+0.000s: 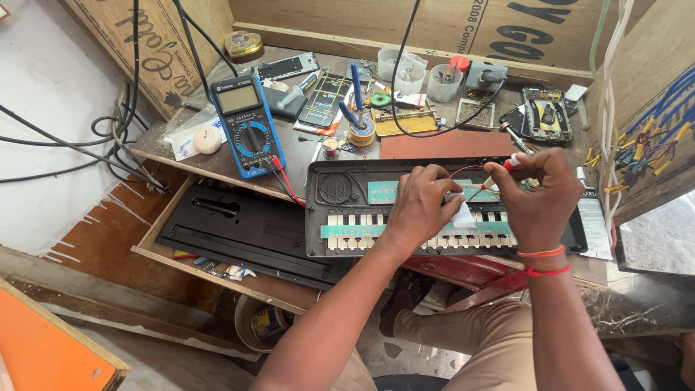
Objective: The person works on an opened electronic keyboard casing on a cluttered workbench, using a screwdriver to unscrew and reposition a small green circuit board inside the device, adjusting wires and components, and pressing the keyboard's keys and buttons while testing the assembly.
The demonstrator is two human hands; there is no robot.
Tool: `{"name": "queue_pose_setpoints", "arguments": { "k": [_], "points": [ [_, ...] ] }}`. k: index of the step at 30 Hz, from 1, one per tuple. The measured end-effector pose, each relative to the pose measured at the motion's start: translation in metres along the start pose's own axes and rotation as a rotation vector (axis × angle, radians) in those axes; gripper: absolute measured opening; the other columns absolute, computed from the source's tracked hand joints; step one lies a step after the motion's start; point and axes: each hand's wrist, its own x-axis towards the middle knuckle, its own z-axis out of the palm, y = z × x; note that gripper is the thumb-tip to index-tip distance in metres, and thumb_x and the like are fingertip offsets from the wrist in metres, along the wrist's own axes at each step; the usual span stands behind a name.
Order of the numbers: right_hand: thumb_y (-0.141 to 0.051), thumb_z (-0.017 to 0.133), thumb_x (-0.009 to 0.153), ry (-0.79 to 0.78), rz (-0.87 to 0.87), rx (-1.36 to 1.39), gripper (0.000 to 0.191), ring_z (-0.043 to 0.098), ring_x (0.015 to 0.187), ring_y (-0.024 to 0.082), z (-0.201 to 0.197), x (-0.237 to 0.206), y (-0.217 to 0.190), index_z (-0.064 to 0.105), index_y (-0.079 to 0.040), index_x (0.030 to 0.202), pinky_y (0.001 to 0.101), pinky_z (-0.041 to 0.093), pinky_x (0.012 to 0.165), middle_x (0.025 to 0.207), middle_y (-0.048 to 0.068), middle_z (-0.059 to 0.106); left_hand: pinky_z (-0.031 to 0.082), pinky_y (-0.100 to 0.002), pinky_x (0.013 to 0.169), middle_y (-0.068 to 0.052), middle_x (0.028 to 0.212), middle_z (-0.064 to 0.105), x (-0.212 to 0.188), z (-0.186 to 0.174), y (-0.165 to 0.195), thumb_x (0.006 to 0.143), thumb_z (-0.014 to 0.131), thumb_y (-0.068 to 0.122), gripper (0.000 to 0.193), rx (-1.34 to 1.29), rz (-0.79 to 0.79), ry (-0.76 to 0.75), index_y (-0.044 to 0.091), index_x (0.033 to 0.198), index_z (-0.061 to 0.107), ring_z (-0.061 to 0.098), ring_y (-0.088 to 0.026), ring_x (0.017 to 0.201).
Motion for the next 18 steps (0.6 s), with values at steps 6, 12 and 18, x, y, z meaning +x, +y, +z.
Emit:
{"name": "queue_pose_setpoints", "arguments": {
  "k": [6,12,18],
  "points": [
    [0.006,0.072,0.094,-0.320,0.113,0.482,0.023,0.074,0.108,0.018,-0.022,0.019,0.002,0.054,-0.002,0.106,0.0290,0.062,0.092,0.114,0.013,0.074,0.044,-0.044,0.098,-0.006,0.107,0.069,0.000,-0.001,0.001,0.084,0.079,0.023,0.017,0.004,-0.003,-0.012,0.009,0.094,0.079,0.063,-0.025,0.108],
    [0.011,0.075,0.092,-0.290,0.098,0.367,0.022,0.075,0.103,0.020,-0.017,0.019,0.013,0.058,0.000,0.100,0.0311,0.064,0.089,0.103,0.014,0.074,0.044,-0.044,0.098,-0.006,0.107,0.069,0.000,-0.001,0.001,0.084,0.079,0.022,0.017,-0.002,-0.008,-0.014,0.009,0.094,0.079,0.063,-0.024,0.107],
    [0.004,0.086,0.089,-0.120,0.017,0.224,0.029,0.071,0.094,0.012,-0.005,0.011,0.014,0.060,0.000,0.102,0.0276,0.062,0.084,0.097,0.009,0.071,0.044,-0.044,0.100,-0.006,0.107,0.069,0.001,-0.001,0.001,0.086,0.077,0.023,0.016,0.016,-0.019,-0.035,0.010,0.094,0.080,0.063,-0.023,0.108]
  ]
}}
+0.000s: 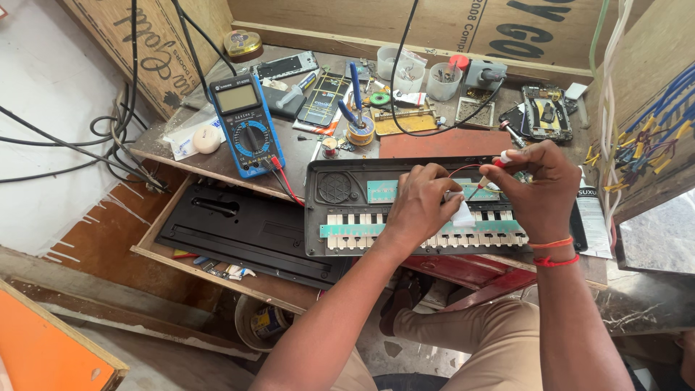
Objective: The person works on an opened electronic keyboard casing on a cluttered workbench, using a screwdriver to unscrew and reposition a small green circuit board inside the device, adjusting wires and components, and pressing the keyboard's keys and buttons while testing the assembly.
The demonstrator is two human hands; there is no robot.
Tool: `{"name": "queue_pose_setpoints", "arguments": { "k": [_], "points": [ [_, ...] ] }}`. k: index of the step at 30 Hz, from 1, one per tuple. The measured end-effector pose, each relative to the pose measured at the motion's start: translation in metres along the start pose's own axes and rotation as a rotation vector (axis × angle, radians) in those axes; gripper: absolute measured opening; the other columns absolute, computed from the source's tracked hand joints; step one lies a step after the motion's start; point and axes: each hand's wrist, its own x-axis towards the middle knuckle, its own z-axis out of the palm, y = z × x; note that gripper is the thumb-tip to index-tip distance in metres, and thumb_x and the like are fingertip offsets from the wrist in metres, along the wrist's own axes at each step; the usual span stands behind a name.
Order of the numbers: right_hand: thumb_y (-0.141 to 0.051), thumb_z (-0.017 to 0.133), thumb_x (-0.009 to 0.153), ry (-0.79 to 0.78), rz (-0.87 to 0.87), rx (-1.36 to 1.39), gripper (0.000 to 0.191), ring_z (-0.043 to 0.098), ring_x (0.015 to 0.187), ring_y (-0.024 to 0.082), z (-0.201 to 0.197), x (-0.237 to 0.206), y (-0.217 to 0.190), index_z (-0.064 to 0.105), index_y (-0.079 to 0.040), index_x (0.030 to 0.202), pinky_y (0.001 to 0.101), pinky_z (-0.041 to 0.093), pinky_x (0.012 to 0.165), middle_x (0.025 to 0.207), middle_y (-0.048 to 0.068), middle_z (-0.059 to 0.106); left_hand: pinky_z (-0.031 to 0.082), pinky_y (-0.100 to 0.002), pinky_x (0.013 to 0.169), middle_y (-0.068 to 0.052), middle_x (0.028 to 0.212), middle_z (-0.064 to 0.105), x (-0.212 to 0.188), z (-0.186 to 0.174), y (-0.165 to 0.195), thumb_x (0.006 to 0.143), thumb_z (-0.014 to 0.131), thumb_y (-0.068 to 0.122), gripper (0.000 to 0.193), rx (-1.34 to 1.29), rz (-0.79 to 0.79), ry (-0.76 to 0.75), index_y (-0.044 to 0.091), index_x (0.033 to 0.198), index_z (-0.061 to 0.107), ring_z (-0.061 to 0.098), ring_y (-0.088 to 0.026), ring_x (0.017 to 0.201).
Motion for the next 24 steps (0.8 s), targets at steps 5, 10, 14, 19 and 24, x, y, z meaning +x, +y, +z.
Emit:
{"name": "queue_pose_setpoints", "arguments": {
  "k": [5,10,14,19,24],
  "points": [
    [-0.001,0.089,0.093,0.094,0.061,-0.137,0.035,0.073,0.087,0.014,0.007,-0.003,-0.009,0.055,0.000,0.101,0.0273,0.060,0.077,0.093,0.012,0.071,0.043,-0.045,0.100,-0.006,0.108,0.069,0.000,0.001,0.001,0.085,0.078,0.023,0.016,-0.010,0.003,0.014,0.010,0.094,0.080,0.063,-0.024,0.109],
    [0.002,0.077,0.093,-0.157,0.029,0.079,0.030,0.075,0.106,0.019,-0.005,0.004,-0.012,0.051,-0.002,0.108,0.0289,0.062,0.089,0.113,0.015,0.074,0.044,-0.045,0.100,-0.006,0.108,0.069,-0.001,0.000,0.000,0.085,0.078,0.023,0.016,-0.015,0.007,0.017,0.010,0.094,0.080,0.063,-0.024,0.109],
    [0.007,0.074,0.096,-0.128,0.092,0.158,0.024,0.075,0.104,0.020,-0.007,0.004,-0.005,0.053,-0.001,0.106,0.0314,0.064,0.091,0.106,0.015,0.073,0.044,-0.045,0.100,-0.006,0.108,0.069,-0.001,-0.001,-0.001,0.085,0.078,0.022,0.016,-0.016,0.019,0.024,0.010,0.094,0.080,0.063,-0.024,0.109],
    [0.005,0.081,0.093,-0.046,0.058,0.055,0.028,0.074,0.098,0.017,-0.004,-0.001,0.001,0.055,0.000,0.100,0.0306,0.063,0.086,0.099,0.012,0.072,0.044,-0.044,0.100,-0.006,0.108,0.069,-0.001,0.000,-0.001,0.084,0.078,0.023,0.016,-0.013,0.013,0.024,0.010,0.094,0.079,0.063,-0.025,0.109],
    [0.000,0.089,0.091,0.075,0.071,-0.115,0.037,0.073,0.090,0.014,0.001,-0.003,-0.003,0.053,0.000,0.099,0.0268,0.060,0.076,0.093,0.011,0.071,0.044,-0.044,0.101,-0.006,0.108,0.069,0.000,0.000,0.000,0.084,0.078,0.023,0.016,-0.007,0.014,0.020,0.010,0.094,0.080,0.063,-0.024,0.110]
  ]
}}
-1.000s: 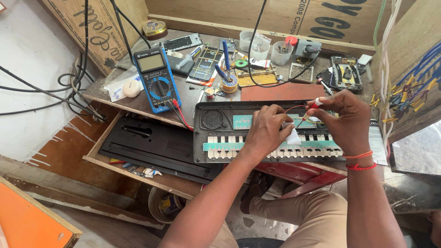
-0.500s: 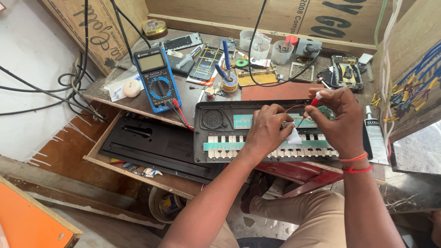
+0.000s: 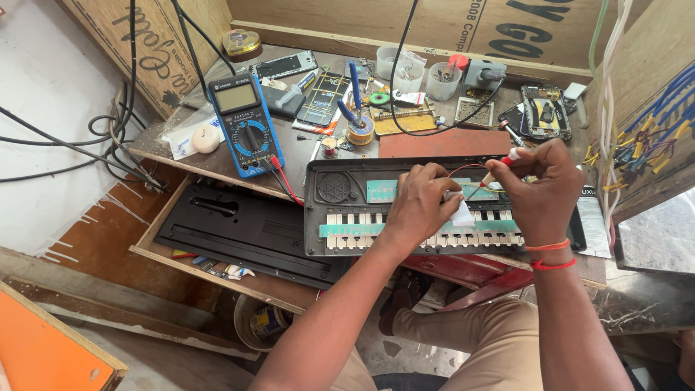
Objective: The person works on an opened electronic keyboard casing on a cluttered workbench, using a screwdriver to unscrew and reposition a small green circuit board inside the device, adjusting wires and components, and pressing the keyboard's keys and buttons while testing the assembly.
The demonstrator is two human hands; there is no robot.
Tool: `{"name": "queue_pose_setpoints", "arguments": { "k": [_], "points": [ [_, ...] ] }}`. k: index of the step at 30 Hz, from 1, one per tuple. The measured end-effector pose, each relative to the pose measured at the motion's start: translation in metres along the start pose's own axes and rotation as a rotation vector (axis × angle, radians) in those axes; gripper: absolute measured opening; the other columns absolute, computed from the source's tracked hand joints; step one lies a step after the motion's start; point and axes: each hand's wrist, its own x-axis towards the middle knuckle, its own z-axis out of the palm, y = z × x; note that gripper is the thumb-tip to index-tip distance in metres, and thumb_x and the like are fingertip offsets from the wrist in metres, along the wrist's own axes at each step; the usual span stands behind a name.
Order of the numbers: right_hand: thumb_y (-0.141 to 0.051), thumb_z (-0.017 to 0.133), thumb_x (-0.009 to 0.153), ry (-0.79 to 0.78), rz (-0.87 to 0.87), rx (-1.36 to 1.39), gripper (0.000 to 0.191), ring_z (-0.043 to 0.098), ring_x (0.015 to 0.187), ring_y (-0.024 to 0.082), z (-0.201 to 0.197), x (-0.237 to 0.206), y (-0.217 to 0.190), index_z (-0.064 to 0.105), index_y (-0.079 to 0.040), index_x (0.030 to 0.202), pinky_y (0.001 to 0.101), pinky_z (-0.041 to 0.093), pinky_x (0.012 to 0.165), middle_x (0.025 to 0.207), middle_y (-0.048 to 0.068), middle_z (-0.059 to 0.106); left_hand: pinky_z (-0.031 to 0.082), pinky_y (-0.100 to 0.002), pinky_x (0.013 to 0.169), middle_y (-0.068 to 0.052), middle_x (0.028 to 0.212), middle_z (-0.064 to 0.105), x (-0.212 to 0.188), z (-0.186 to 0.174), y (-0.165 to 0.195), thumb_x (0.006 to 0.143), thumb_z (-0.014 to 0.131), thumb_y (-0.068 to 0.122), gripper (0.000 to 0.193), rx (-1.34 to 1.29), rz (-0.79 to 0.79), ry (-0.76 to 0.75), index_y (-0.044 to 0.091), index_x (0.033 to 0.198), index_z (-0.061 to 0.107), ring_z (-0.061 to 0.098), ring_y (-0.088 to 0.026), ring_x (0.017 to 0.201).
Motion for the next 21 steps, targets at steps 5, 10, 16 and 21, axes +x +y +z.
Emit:
{"name": "queue_pose_setpoints", "arguments": {
  "k": [5,10,16,21],
  "points": [
    [0.002,0.088,0.090,0.005,-0.105,-0.125,0.036,0.071,0.092,0.018,-0.005,0.000,-0.008,0.055,0.002,0.105,0.0287,0.058,0.081,0.097,0.014,0.070,0.044,-0.044,0.100,-0.007,0.108,0.068,0.000,0.000,0.001,0.085,0.078,0.023,0.016,-0.009,-0.008,-0.003,0.010,0.094,0.080,0.062,-0.024,0.109],
    [0.006,0.073,0.095,-0.204,0.027,0.316,0.024,0.075,0.105,0.016,-0.013,0.003,-0.010,0.052,-0.003,0.103,0.0293,0.063,0.090,0.107,0.010,0.073,0.044,-0.045,0.099,-0.006,0.107,0.069,-0.001,-0.001,0.001,0.084,0.078,0.022,0.016,-0.016,0.001,-0.002,0.010,0.094,0.080,0.062,-0.025,0.108],
    [0.008,0.079,0.093,-0.112,0.002,0.184,0.025,0.074,0.099,0.016,-0.006,-0.002,-0.003,0.056,0.000,0.099,0.0296,0.063,0.087,0.102,0.011,0.073,0.044,-0.045,0.098,-0.007,0.107,0.068,0.000,0.000,0.001,0.084,0.078,0.022,0.016,-0.018,0.007,0.015,0.009,0.093,0.079,0.063,-0.025,0.108],
    [0.004,0.086,0.094,0.001,-0.052,0.041,0.031,0.073,0.093,0.014,0.001,-0.005,-0.001,0.056,0.001,0.097,0.0271,0.062,0.079,0.094,0.010,0.071,0.044,-0.045,0.099,-0.006,0.107,0.068,0.000,0.000,0.000,0.085,0.078,0.023,0.016,-0.007,0.000,0.001,0.009,0.093,0.079,0.063,-0.025,0.108]
  ]
}}
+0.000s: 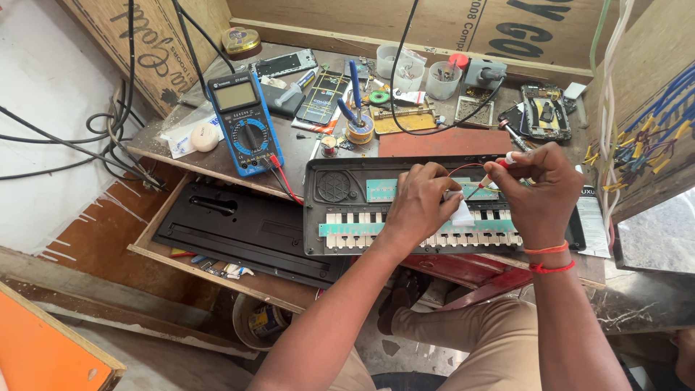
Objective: The person works on an opened electronic keyboard casing on a cluttered workbench, using a screwdriver to unscrew and reposition a small green circuit board inside the device, adjusting wires and components, and pressing the keyboard's keys and buttons while testing the assembly.
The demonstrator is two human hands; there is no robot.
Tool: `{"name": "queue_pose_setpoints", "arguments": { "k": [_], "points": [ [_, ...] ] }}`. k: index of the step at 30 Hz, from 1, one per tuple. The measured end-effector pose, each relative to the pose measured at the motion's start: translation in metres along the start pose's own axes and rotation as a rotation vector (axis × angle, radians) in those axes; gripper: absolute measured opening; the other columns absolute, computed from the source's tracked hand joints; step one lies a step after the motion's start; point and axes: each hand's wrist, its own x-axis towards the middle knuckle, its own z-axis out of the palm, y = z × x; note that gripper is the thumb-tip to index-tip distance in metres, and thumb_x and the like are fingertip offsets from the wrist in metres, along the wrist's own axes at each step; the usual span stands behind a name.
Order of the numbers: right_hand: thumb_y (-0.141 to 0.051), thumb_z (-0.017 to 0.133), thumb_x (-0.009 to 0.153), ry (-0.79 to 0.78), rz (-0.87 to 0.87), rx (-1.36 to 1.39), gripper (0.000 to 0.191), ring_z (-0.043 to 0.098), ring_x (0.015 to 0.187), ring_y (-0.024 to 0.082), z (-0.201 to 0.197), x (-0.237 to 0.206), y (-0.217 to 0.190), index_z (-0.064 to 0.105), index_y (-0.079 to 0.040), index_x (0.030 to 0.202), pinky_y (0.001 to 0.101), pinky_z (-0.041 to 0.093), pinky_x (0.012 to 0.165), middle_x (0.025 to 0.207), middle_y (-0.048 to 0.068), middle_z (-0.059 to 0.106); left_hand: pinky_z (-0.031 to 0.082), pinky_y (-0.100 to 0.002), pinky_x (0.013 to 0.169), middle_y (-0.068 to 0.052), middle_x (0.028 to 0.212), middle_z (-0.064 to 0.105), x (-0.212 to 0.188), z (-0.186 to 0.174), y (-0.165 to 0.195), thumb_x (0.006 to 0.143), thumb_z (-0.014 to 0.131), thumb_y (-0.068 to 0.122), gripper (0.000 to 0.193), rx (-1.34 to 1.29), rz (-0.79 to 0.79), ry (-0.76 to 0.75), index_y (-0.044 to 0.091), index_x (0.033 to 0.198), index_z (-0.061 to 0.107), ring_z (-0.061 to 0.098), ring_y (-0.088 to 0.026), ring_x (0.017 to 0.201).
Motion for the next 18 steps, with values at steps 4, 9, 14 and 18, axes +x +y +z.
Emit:
{"name": "queue_pose_setpoints", "arguments": {
  "k": [4,9,14,18],
  "points": [
    [0.001,0.088,0.096,0.049,-0.020,-0.078,0.035,0.076,0.089,0.014,0.002,-0.003,-0.006,0.052,0.001,0.097,0.0261,0.062,0.076,0.093,0.009,0.072,0.044,-0.045,0.099,-0.007,0.107,0.069,0.000,0.000,0.000,0.084,0.078,0.022,0.015,-0.013,-0.004,0.002,0.010,0.093,0.080,0.063,-0.025,0.109],
    [0.002,0.086,0.093,-0.005,0.017,-0.115,0.035,0.074,0.089,0.016,-0.001,-0.001,-0.016,0.053,0.003,0.104,0.0260,0.059,0.078,0.096,0.013,0.071,0.044,-0.045,0.099,-0.007,0.107,0.068,-0.001,0.000,0.000,0.085,0.078,0.023,0.016,-0.011,0.002,0.009,0.009,0.094,0.079,0.063,-0.025,0.109],
    [0.011,0.069,0.094,-0.222,0.042,0.166,0.028,0.072,0.111,0.017,-0.010,0.005,-0.014,0.051,0.001,0.112,0.0268,0.060,0.094,0.115,0.015,0.072,0.044,-0.045,0.100,-0.007,0.107,0.068,0.000,0.002,0.000,0.085,0.078,0.023,0.016,0.000,0.001,-0.003,0.009,0.094,0.079,0.063,-0.025,0.109],
    [0.017,0.068,0.095,-0.144,0.062,0.200,0.025,0.075,0.103,0.018,-0.004,0.003,-0.007,0.052,0.001,0.106,0.0294,0.064,0.089,0.107,0.016,0.073,0.044,-0.046,0.099,-0.007,0.107,0.068,-0.001,0.001,0.000,0.084,0.078,0.022,0.017,-0.006,0.009,0.013,0.009,0.093,0.080,0.063,-0.025,0.109]
  ]
}}
